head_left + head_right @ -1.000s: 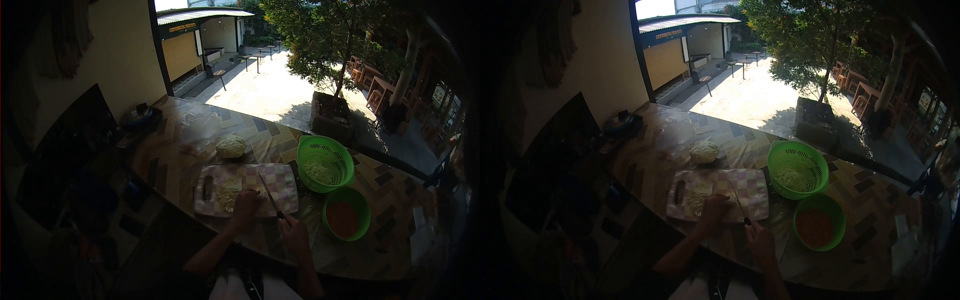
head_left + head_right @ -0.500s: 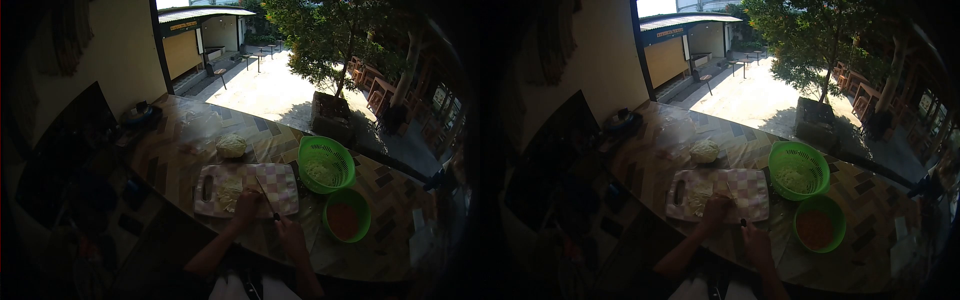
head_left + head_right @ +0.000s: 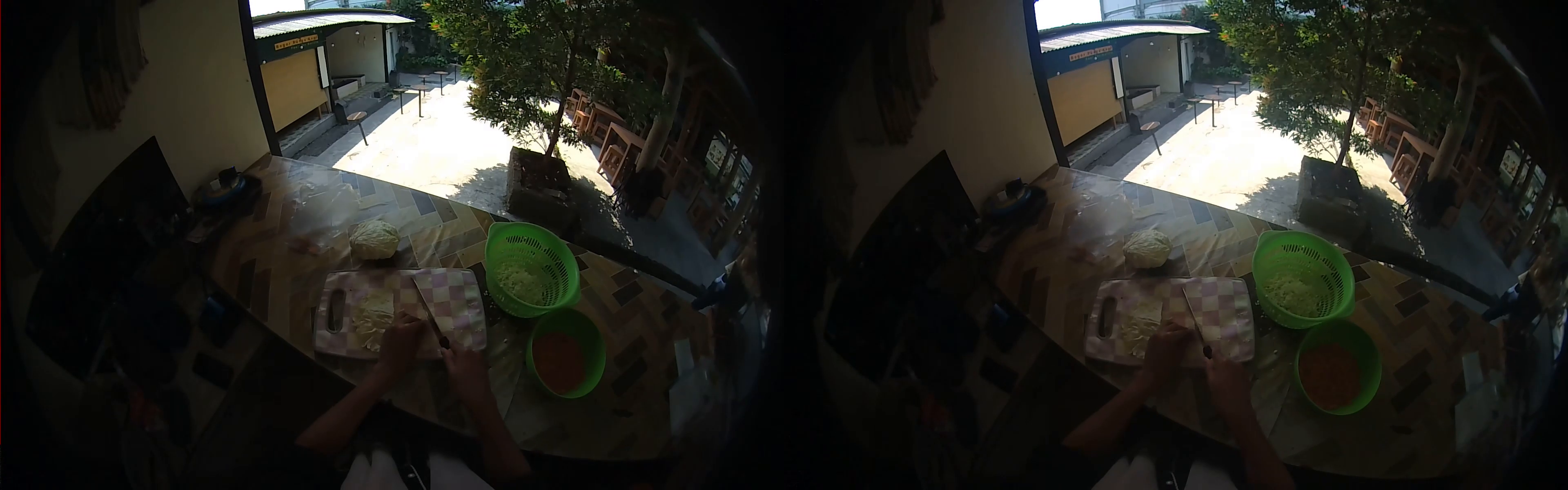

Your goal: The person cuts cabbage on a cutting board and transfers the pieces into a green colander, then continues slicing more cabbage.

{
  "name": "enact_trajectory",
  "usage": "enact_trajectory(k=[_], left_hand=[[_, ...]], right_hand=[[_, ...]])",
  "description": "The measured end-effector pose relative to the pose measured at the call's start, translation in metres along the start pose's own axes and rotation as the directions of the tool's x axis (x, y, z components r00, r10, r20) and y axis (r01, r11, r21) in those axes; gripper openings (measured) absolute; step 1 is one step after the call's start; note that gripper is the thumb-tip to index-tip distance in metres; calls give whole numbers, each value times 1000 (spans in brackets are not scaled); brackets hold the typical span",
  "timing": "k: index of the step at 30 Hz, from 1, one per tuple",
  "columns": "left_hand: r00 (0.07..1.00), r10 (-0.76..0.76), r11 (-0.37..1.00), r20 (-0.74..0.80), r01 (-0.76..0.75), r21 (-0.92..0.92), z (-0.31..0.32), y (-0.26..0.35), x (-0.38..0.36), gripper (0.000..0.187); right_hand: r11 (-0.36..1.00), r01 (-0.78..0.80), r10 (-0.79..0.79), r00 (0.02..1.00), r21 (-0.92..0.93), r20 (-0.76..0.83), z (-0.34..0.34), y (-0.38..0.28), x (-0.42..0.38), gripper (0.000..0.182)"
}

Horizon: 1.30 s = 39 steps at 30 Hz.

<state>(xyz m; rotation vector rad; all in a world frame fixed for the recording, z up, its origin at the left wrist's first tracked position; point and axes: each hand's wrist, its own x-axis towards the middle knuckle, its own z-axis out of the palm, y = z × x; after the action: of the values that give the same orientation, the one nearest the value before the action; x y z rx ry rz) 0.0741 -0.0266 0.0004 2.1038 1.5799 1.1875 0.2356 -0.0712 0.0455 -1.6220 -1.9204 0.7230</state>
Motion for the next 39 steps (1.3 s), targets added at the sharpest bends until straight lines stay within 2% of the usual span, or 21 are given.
enact_trajectory(k=[4, 7, 10, 13, 16, 19, 22, 25, 28, 31, 34, 37, 39], left_hand=[[993, 93, 995, -79, -91, 26, 1, 0, -6, 19], [999, 33, 999, -35, -33, 7, 2, -7, -5, 21], [1000, 24, 999, 3, -24, -31, 2, -12, -2, 23], [1000, -23, 1000, 19, 23, -7, 1, -6, -2, 21], [994, 109, 992, 4, -109, 62, -5, -2, -2, 19], [999, 46, 998, -27, -47, -36, -2, -10, -4, 17], [1000, -15, 997, 10, 16, -82, -3, -13, -3, 16], [999, -42, 995, 0, 42, -90, -2, -13, -3, 15], [1000, 13, 999, 18, -13, -32, -9, -5, -3, 16], [991, 120, 991, 58, -123, 50, -14, -1, -3, 17], [999, -39, 997, 9, 40, -67, -11, 1, -9, 18], [995, -84, 992, 47, 88, -95, -9, -7, -8, 18], [997, -61, 997, 38, 62, -35, -13, -7, -7, 20]], right_hand=[[995, 6, -8, 1000, 103, 19, -21, -8, -5, 27], [993, -36, 38, 999, 108, -17, -7, -13, -23, 28], [993, -122, 122, 992, 3, -36, 19, -12, -28, 28], [996, -87, 87, 995, -5, -39, 28, -4, -12, 27], [999, 34, -33, 998, 25, -44, 14, 2, 9, 26], [996, -8, 6, 1000, 89, 28, -12, -12, 3, 26], [1000, -10, 10, 998, 0, 59, -1, -11, -13, 28], [992, -127, 126, 990, -9, -56, 32, -9, -23, 26], [984, -177, 176, 984, -35, -20, 42, -13, -12, 27], [999, -28, 26, 999, -45, -45, 22, -15, 4, 27], [1000, -23, 22, 999, 17, 39, -1, -14, 7, 26], [1000, -21, 20, 998, 21, 57, 3, -11, -9, 27], [997, -74, 74, 997, -8, 7, 26, -8, -20, 28]])
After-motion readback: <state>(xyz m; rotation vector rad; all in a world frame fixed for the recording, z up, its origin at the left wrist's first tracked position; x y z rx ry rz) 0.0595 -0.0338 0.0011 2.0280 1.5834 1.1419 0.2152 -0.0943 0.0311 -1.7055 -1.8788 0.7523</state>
